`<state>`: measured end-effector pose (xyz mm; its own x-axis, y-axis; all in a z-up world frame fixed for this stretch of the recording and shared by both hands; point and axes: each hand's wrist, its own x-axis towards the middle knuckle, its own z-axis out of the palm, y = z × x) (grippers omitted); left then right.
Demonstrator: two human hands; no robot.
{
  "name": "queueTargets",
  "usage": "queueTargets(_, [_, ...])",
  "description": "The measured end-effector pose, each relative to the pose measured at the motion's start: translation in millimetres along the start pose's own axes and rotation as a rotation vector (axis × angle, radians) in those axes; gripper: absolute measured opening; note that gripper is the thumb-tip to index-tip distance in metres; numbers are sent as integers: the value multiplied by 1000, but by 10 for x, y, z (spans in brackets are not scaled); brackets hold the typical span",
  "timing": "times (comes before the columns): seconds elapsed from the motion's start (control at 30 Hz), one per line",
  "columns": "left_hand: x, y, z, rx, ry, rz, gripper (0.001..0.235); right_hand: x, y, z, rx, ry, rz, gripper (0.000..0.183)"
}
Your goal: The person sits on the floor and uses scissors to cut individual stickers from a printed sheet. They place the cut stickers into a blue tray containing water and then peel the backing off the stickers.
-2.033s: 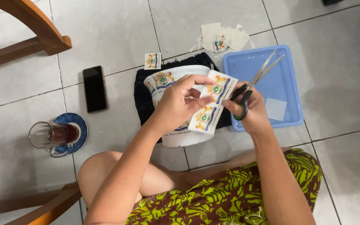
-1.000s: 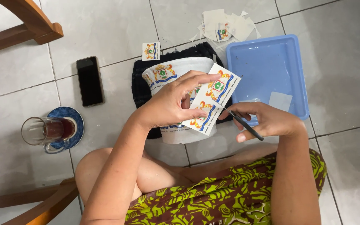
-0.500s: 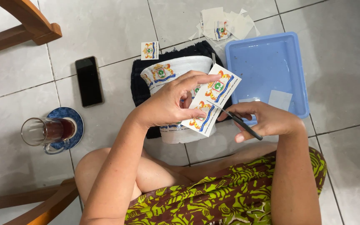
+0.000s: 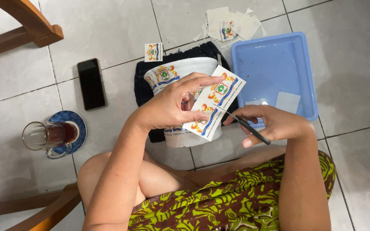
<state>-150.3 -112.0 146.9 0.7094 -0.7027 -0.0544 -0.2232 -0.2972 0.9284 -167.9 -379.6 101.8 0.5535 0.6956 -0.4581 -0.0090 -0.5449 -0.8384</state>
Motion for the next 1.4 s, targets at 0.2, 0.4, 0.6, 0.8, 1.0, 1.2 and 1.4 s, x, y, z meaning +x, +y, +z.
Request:
queueTargets(0.2, [4,-4,28,-33,-18,1,67,10,5,12,23,5,-41,60])
queueTargets(0.4, [8,-19,31,-50,-24,1,68,16,11,17,43,-3,32,61])
queueTargets(0.6, [7,-19,26,-21,-13,25,69,2,45,34,213,20,134,50])
queueTargets(0.8, [22,32,40,-79,-40,4,67,5,100,30,132,8,70,57])
queueTargets(1.0, [25,55,72,-103,-81,-13,67,26,194,54,171,13,-73,57])
queueTargets(1.2, [18,-4,63,-132,-54,43,65,43,231,100,235,73,39,44])
queueTargets(1.4, [-115,-282,-332,-124,169,42,62,18,190,62,306,161,7,43])
